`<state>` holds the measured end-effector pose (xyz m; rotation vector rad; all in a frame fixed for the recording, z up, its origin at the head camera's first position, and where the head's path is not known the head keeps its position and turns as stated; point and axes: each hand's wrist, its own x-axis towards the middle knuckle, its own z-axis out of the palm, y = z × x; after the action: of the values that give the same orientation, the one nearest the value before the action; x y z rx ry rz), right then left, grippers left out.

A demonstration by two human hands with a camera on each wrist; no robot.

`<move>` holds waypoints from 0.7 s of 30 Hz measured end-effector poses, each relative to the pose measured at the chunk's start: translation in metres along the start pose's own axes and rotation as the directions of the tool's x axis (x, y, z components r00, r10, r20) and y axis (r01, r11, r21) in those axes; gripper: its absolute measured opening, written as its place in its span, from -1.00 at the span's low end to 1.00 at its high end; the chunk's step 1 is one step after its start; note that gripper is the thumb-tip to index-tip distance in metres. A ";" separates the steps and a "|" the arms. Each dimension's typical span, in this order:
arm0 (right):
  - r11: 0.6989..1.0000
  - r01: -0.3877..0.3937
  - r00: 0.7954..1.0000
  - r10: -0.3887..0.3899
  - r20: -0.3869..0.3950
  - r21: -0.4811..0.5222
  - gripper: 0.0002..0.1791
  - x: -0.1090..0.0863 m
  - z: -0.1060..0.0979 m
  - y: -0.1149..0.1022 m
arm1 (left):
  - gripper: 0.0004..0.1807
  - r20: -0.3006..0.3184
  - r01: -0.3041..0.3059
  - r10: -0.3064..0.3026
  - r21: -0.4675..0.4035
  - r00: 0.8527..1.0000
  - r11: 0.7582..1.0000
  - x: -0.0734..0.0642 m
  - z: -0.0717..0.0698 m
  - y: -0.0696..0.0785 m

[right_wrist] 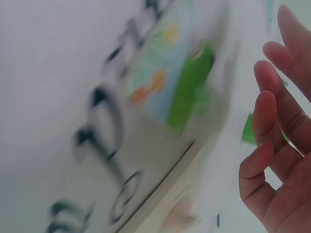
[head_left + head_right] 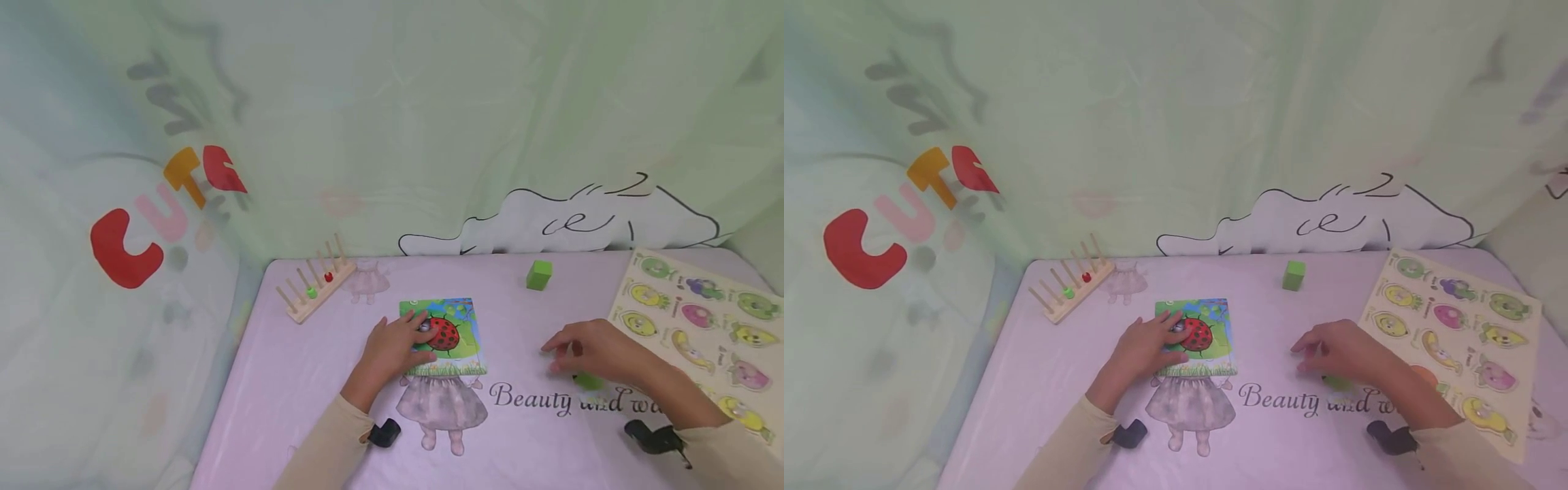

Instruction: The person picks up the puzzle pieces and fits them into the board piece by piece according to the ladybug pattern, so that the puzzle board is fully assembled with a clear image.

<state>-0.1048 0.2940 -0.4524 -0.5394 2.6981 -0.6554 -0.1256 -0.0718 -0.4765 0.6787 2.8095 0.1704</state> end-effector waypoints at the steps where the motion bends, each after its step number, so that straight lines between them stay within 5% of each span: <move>1: 1.000 -0.015 1.000 0.015 -0.001 -0.002 -0.63 -0.003 0.000 0.003 | -0.37 0.000 -0.002 0.002 0.002 1.000 1.000 0.000 0.000 0.000; 8: 0.990 -0.124 0.992 0.124 -0.002 -0.063 -0.54 -0.016 0.001 0.019 | -0.37 0.002 -0.005 0.005 0.019 1.000 1.000 0.002 0.004 -0.002; 21: 0.965 -0.110 0.990 0.085 -0.113 -0.239 -0.49 -0.026 0.008 0.037 | -0.36 0.007 -0.008 0.007 0.017 1.000 1.000 0.004 0.007 -0.003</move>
<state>-0.0890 0.3326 -0.4720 -0.4374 2.9007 -0.3328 -0.1284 -0.0719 -0.4842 0.6923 2.8052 0.1461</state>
